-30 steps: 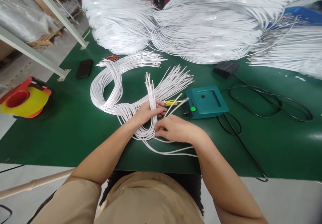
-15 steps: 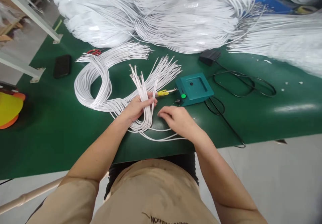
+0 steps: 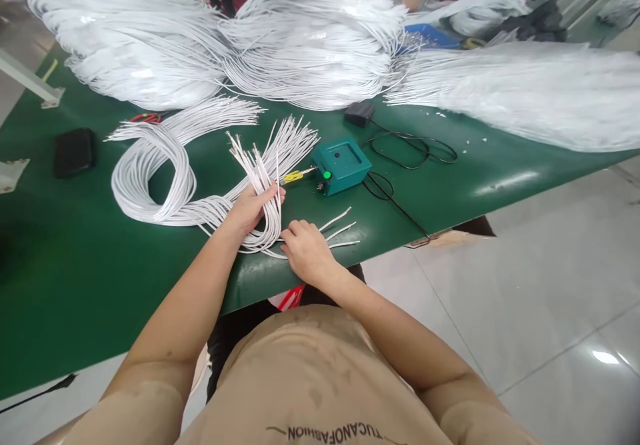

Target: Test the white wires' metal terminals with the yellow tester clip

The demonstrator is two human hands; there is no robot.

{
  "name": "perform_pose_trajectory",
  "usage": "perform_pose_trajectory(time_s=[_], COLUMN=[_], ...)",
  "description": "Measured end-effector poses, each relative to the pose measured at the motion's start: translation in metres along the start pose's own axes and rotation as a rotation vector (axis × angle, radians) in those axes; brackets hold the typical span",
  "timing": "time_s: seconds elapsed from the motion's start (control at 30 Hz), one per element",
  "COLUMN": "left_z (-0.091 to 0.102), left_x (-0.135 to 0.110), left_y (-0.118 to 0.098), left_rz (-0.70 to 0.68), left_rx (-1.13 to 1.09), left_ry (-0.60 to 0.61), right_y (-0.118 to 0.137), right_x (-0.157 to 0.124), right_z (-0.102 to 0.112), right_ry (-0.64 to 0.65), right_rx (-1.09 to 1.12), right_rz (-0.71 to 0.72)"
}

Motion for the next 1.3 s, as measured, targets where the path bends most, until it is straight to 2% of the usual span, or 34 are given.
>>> perform_pose_trajectory(time_s=[0.1,0.2,0.3,0.37,0.43,0.53,0.7,0.8,0.9,1.0,1.13,1.2,1.23,1.3], left_z=[-0.001,-0.004,-0.011,-0.015,-0.017,-0.019,-0.026,-0.028,-0.025,-0.023,-0.024,-0.024,-0.025,-0.025], left_x=[-0.001,-0.005,-0.01,-0.013,-0.013,-0.014,-0.016,-0.015,-0.013,-0.011,-0.009,-0.009,-0.008,-0.009], left_y=[-0.001,0.003,0.006,0.003,0.001,0.002,-0.004,-0.01,-0.013,-0.012,-0.009,-0.005,-0.003,0.001], left_rz=[-0.033,-0.01,0.014,-0.018,-0.028,0.011,-0.034,-0.088,-0.138,-0.156,-0.135,-0.093,-0.068,-0.022], left_rx=[0.022,0.083,0.152,0.19,0.205,0.2,0.053,-0.072,-0.055,-0.037,-0.052,-0.074,-0.089,-0.115], left_ry=[0.038,0.113,0.226,0.278,0.312,0.339,0.334,0.262,0.178,0.166,0.188,0.196,0.198,0.199], right_y=[0.004,0.006,-0.01,-0.04,-0.07,-0.091,-0.086,-0.075,-0.066,-0.061,-0.064,-0.075,-0.084,-0.101], right_x=[-0.006,-0.01,-0.002,0.012,0.028,0.053,0.067,0.066,0.066,0.066,0.065,0.065,0.066,0.072], right_z=[0.0,0.001,0.013,0.032,0.05,0.059,0.054,0.048,0.04,0.026,0.02,0.032,0.044,0.078], right_ry=[0.007,0.076,0.145,0.019,-0.196,-0.35,-0.404,-0.38,-0.343,-0.273,-0.227,-0.247,-0.268,-0.313], right_rx=[0.05,0.239,0.462,0.58,0.785,1.032,1.153,1.146,1.218,1.333,1.316,1.198,1.083,0.552], right_rz=[-0.022,-0.039,-0.123,-0.311,-0.497,-0.554,-0.523,-0.52,-0.53,-0.591,-0.643,-0.653,-0.637,-0.496])
Point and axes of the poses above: each hand's wrist, its own x-axis towards the middle knuckle, its own z-axis out of the back of the hand, y = z × x, the point moved 7 cm from there along x, towards the middle knuckle, and after that the axes turned 4 degrees about -y, right-handed, at the moved point
